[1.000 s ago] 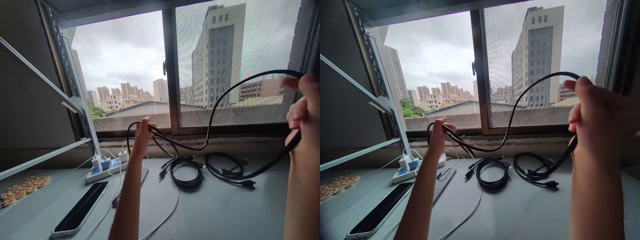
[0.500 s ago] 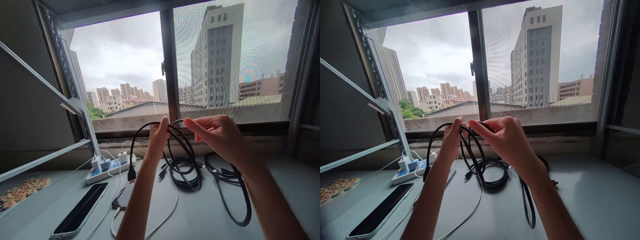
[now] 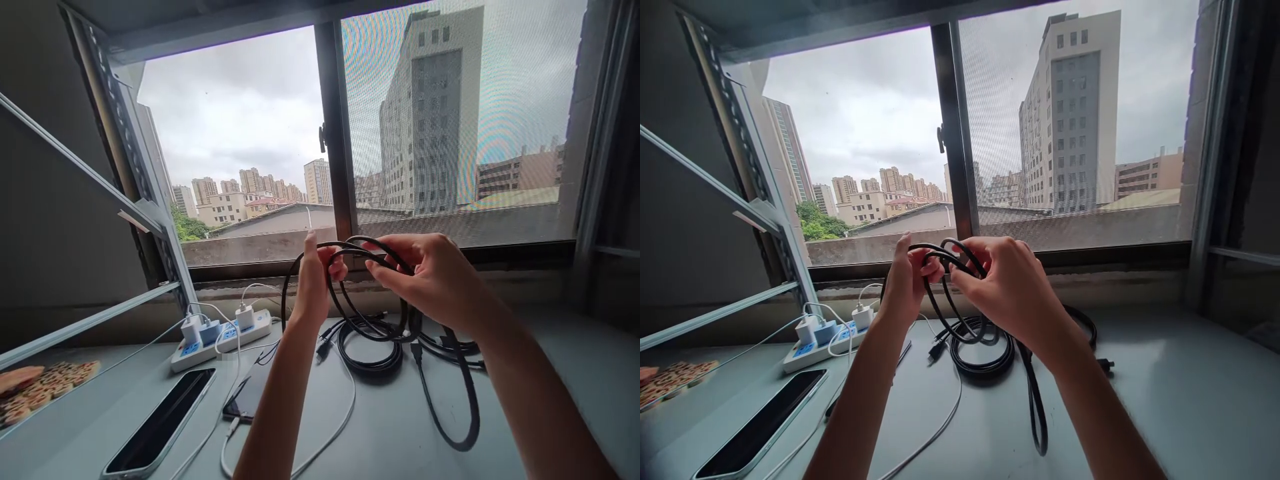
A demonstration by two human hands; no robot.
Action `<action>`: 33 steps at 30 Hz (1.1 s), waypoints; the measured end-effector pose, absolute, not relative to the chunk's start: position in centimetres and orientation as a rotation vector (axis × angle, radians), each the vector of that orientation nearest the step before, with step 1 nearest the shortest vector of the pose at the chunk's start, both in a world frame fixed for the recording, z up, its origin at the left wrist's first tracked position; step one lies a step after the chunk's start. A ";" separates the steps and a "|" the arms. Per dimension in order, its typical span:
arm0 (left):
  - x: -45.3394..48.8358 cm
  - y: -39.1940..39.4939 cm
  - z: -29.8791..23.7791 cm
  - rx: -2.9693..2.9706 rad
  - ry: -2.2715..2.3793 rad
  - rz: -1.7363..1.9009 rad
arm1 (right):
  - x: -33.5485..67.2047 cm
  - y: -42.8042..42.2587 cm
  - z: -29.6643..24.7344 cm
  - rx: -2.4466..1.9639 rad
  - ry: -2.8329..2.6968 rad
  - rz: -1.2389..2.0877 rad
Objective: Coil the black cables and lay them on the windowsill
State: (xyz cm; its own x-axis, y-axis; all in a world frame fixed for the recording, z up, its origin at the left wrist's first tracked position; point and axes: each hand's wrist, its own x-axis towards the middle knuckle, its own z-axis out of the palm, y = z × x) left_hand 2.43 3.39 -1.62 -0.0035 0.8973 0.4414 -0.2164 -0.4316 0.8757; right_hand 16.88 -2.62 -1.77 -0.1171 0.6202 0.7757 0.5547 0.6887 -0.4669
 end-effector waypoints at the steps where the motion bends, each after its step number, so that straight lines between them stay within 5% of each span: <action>1: 2.5 3.6 -1.8 1.413 0.761 1.541 | 17.0 -2.4 -1.8 -0.949 -1.739 0.070; 10: 1.3 3.0 -2.0 1.895 1.043 0.995 | 19.2 -0.7 -2.0 -1.003 -1.403 -0.024; 16: 1.2 0.5 -0.4 1.885 1.085 1.953 | 19.6 -1.9 -1.7 -0.905 -1.255 0.002; 19: 1.1 0.0 0.0 1.920 1.064 2.126 | 19.3 -2.4 -1.5 -0.872 -1.229 0.016; 29: 3.1 2.8 -2.5 1.820 0.725 1.450 | 17.6 -4.5 -1.2 -0.627 -1.319 0.256; 33: 4.0 2.3 -2.6 1.650 0.565 1.441 | 17.6 -4.7 -0.9 -0.632 -1.268 0.261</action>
